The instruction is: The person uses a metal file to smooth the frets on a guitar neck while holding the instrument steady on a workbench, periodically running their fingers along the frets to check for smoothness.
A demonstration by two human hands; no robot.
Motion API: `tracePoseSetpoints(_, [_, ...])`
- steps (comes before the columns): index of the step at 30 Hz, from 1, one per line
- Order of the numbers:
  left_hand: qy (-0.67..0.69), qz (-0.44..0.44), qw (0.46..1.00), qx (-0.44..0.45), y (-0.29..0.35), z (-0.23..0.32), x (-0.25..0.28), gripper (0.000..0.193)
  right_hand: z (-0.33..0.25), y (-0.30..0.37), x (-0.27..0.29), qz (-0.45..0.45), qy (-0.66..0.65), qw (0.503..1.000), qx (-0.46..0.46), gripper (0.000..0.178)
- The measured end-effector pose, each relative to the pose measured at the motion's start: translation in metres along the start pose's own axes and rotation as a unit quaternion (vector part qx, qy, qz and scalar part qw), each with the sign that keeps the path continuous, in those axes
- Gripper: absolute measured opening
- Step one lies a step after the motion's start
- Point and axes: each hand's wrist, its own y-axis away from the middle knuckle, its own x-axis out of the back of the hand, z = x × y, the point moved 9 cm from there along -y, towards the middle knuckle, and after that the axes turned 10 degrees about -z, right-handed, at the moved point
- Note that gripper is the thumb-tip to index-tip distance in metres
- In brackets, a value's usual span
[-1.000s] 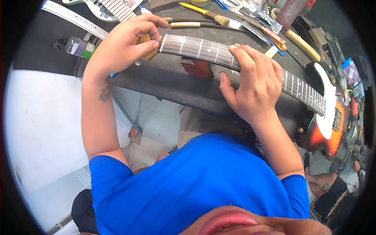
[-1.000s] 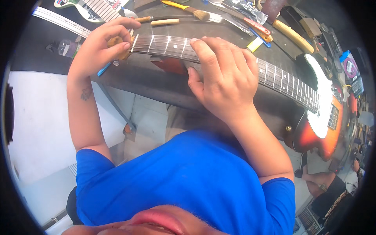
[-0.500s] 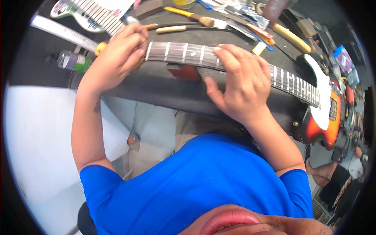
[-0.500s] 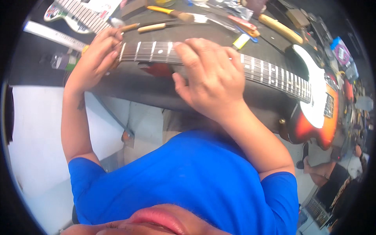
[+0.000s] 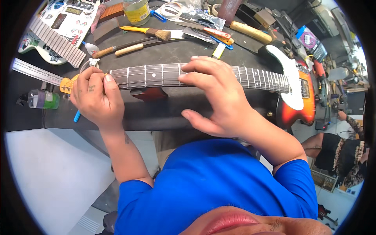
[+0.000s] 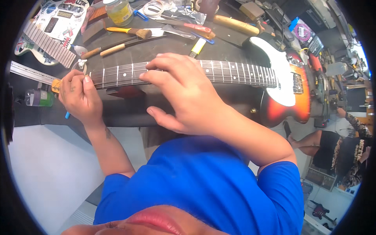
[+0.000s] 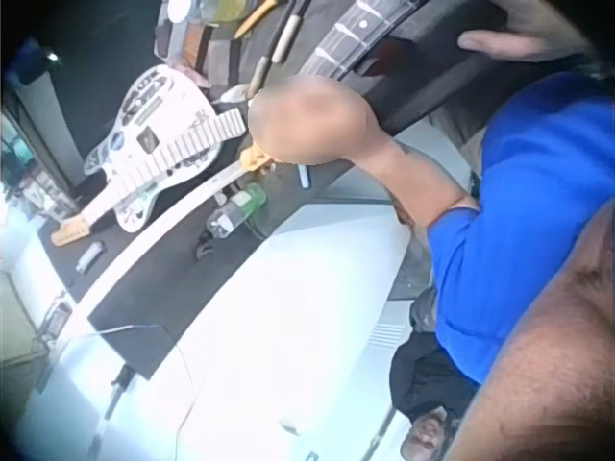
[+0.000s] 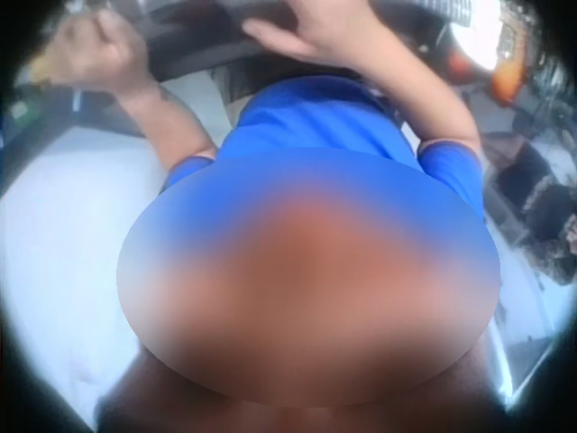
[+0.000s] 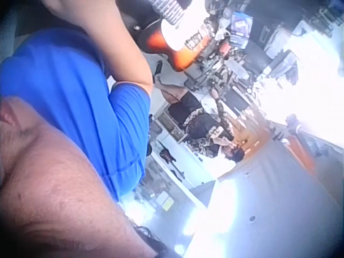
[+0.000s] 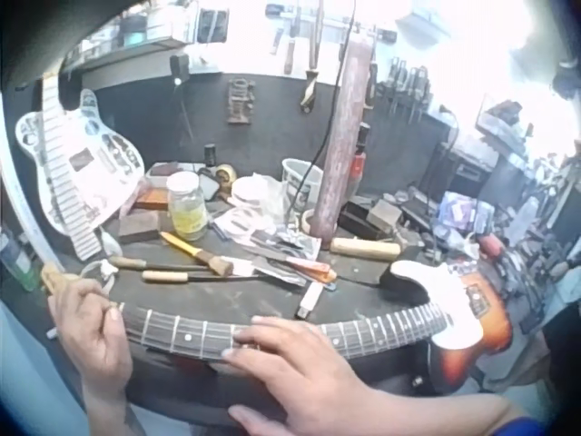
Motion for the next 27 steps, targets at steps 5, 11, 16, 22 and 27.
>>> tracePoseSetpoints(5, [0.017,0.004,1.000,-0.022,0.002,0.003,0.001,0.013,0.019,0.002,0.064,-0.050,-0.049,0.998,-0.001,0.046])
tracePoseSetpoints(11, [0.068,0.020,0.997,-0.018,0.013,0.005,0.010,0.006,0.149,-0.026,0.080,-0.142,0.106,0.964,-0.200,0.019])
tracePoseSetpoints(16, [0.059,0.107,0.990,-0.066,0.059,0.024,0.014,0.024,0.227,-0.035,0.027,-0.239,0.211,0.932,-0.171,0.032])
tracePoseSetpoints(22, [0.089,0.099,0.991,-0.028,0.084,0.016,0.007,0.036,0.226,-0.068,0.005,-0.277,0.233,0.909,-0.207,0.041])
tracePoseSetpoints(27, [0.069,0.085,0.994,-0.011,0.067,0.021,0.001,0.048,0.234,-0.066,0.016,-0.309,0.258,0.901,-0.159,0.045])
